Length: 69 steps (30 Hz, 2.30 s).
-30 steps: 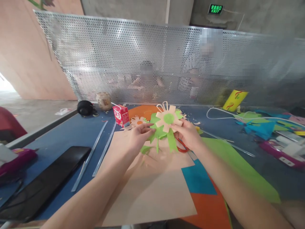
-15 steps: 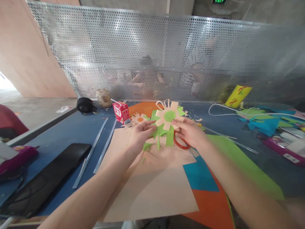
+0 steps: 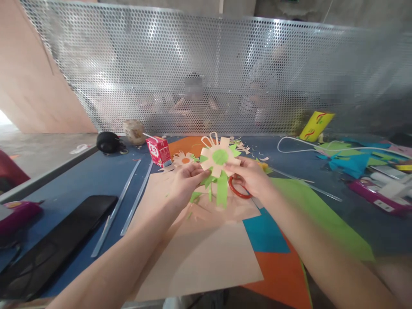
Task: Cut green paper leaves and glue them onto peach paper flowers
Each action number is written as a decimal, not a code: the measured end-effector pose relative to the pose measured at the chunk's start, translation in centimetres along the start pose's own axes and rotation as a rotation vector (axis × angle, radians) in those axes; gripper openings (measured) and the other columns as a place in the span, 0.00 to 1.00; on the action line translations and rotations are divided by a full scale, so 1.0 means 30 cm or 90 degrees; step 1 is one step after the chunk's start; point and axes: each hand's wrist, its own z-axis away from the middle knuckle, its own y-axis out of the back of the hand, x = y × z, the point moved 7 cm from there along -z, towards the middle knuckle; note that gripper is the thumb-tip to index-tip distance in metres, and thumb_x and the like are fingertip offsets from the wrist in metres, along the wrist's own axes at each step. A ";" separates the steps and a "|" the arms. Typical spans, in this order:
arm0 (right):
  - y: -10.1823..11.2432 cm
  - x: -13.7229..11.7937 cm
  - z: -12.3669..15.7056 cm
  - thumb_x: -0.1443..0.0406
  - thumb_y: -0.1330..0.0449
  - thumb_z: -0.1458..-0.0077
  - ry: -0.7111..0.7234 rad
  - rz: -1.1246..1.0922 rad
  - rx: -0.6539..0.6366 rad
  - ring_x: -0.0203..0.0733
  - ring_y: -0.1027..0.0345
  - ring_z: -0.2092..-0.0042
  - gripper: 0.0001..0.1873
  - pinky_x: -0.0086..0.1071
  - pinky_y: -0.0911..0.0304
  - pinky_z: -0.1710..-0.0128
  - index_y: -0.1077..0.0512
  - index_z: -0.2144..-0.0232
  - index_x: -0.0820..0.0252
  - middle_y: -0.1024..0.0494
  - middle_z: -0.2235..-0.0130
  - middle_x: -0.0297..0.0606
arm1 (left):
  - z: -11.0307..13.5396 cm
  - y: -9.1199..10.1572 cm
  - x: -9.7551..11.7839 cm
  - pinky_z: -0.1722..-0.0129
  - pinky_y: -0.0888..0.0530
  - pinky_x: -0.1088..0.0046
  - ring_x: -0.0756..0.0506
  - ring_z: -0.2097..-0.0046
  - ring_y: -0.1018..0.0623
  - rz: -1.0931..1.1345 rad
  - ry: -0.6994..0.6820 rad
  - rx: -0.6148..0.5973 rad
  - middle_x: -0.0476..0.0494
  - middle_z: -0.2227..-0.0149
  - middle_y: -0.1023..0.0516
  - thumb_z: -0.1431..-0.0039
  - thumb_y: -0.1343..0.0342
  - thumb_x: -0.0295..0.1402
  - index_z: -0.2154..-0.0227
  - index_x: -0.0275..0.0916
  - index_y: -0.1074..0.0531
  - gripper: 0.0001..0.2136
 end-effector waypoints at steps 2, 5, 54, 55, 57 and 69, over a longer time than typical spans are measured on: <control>0.000 -0.002 0.001 0.66 0.35 0.67 0.002 0.000 0.000 0.24 0.54 0.82 0.12 0.23 0.64 0.86 0.35 0.80 0.61 0.40 0.82 0.25 | 0.000 -0.001 -0.002 0.71 0.32 0.79 0.54 0.72 0.27 0.002 -0.001 -0.003 0.52 0.76 0.27 0.66 0.35 0.33 0.75 0.36 0.31 0.14; 0.002 -0.002 0.000 0.66 0.35 0.66 0.007 0.007 -0.001 0.24 0.53 0.82 0.11 0.23 0.63 0.86 0.34 0.79 0.61 0.39 0.81 0.26 | -0.001 0.002 0.001 0.72 0.31 0.80 0.54 0.73 0.27 0.005 -0.009 0.007 0.52 0.77 0.28 0.66 0.35 0.33 0.74 0.36 0.31 0.14; 0.013 -0.010 0.007 0.65 0.37 0.63 0.001 0.056 0.044 0.28 0.40 0.79 0.09 0.23 0.46 0.83 0.33 0.78 0.62 0.31 0.79 0.30 | 0.007 -0.022 0.017 0.68 0.32 0.80 0.54 0.70 0.26 0.001 -0.041 -0.050 0.51 0.74 0.26 0.62 0.37 0.30 0.71 0.36 0.30 0.13; 0.012 -0.009 0.006 0.66 0.37 0.62 0.002 0.056 0.042 0.28 0.40 0.79 0.09 0.23 0.46 0.83 0.34 0.78 0.62 0.31 0.78 0.30 | 0.008 -0.024 0.018 0.68 0.32 0.80 0.54 0.70 0.27 0.002 -0.040 -0.050 0.51 0.74 0.26 0.62 0.37 0.30 0.71 0.36 0.30 0.13; 0.011 -0.008 0.004 0.66 0.37 0.62 0.004 0.059 0.038 0.29 0.39 0.79 0.09 0.24 0.46 0.83 0.34 0.77 0.62 0.30 0.78 0.30 | 0.010 -0.029 0.021 0.68 0.33 0.80 0.54 0.70 0.27 0.004 -0.037 -0.051 0.51 0.74 0.26 0.62 0.37 0.29 0.70 0.36 0.30 0.12; 0.003 0.004 0.004 0.64 0.37 0.62 -0.005 0.085 0.004 0.29 0.41 0.78 0.09 0.24 0.47 0.83 0.32 0.75 0.60 0.31 0.77 0.31 | 0.030 -0.038 0.020 0.72 0.33 0.80 0.54 0.73 0.28 0.054 -0.002 -0.062 0.52 0.76 0.29 0.59 0.40 0.29 0.68 0.37 0.31 0.12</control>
